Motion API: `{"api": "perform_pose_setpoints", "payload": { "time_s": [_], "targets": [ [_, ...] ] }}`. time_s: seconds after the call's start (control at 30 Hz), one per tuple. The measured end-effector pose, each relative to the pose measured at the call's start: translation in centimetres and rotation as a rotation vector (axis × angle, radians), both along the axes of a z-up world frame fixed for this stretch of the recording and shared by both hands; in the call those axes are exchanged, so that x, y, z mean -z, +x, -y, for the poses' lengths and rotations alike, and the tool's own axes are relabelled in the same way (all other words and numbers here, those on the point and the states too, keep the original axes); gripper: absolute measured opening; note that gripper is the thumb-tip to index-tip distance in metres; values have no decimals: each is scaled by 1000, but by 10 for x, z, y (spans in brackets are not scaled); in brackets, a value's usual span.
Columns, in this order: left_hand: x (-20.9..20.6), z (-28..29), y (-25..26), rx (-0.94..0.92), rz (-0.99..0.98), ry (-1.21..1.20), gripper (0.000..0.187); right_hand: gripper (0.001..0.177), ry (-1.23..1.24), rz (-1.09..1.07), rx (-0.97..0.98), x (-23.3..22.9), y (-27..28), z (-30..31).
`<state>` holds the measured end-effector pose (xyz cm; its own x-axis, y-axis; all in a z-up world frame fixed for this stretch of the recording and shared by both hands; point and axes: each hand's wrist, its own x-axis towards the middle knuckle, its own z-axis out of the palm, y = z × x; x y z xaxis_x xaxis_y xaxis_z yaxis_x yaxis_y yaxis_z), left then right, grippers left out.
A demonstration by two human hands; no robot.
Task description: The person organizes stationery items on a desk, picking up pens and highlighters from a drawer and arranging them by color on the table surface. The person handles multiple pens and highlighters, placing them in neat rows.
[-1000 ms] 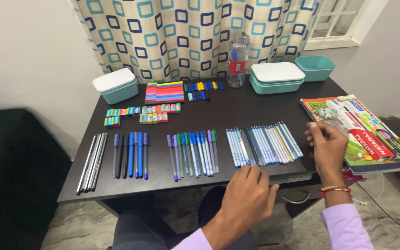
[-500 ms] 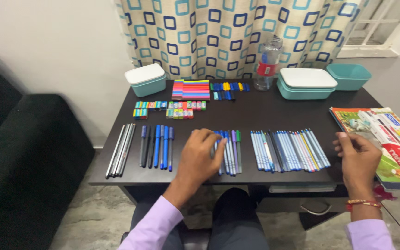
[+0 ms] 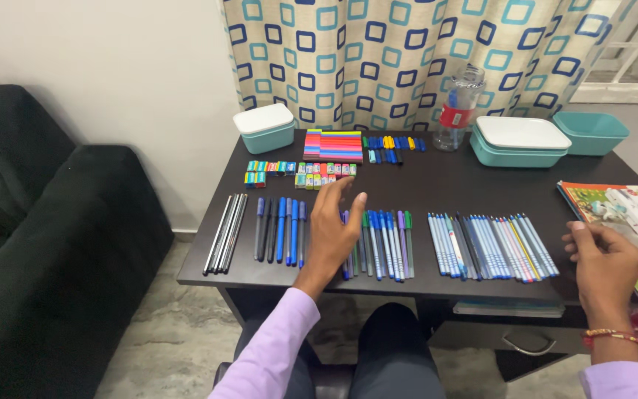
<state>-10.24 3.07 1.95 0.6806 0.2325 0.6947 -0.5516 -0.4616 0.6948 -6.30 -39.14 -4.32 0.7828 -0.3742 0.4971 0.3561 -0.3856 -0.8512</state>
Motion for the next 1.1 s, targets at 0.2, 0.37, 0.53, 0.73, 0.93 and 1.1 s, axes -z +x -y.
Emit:
{"api": "perform_pose_setpoints", "payload": {
  "time_s": [0.2,0.37,0.53,0.73,0.93,1.1],
  "targets": [
    [7,-3,4,13,-8,-34,38,14,-31,15,31,-8,-6,-6],
    [5,-3,-1,63,-53,-26,40,15,-63,144,-37,-32,-19,-27],
    [4,-2,-1,77,-79,-24,41,13,-243,138,65,-11,-10,-12],
    [6,-4,1,87,-101,-22,41,17,-189,94,19,15,4,12],
    [6,-4,1,94,-105,-32,40,22,-216,119,5,10,-1,7],
    [6,-4,1,111,-111,-39,40,22,-180,66,89,18,-5,13]
  ]
}}
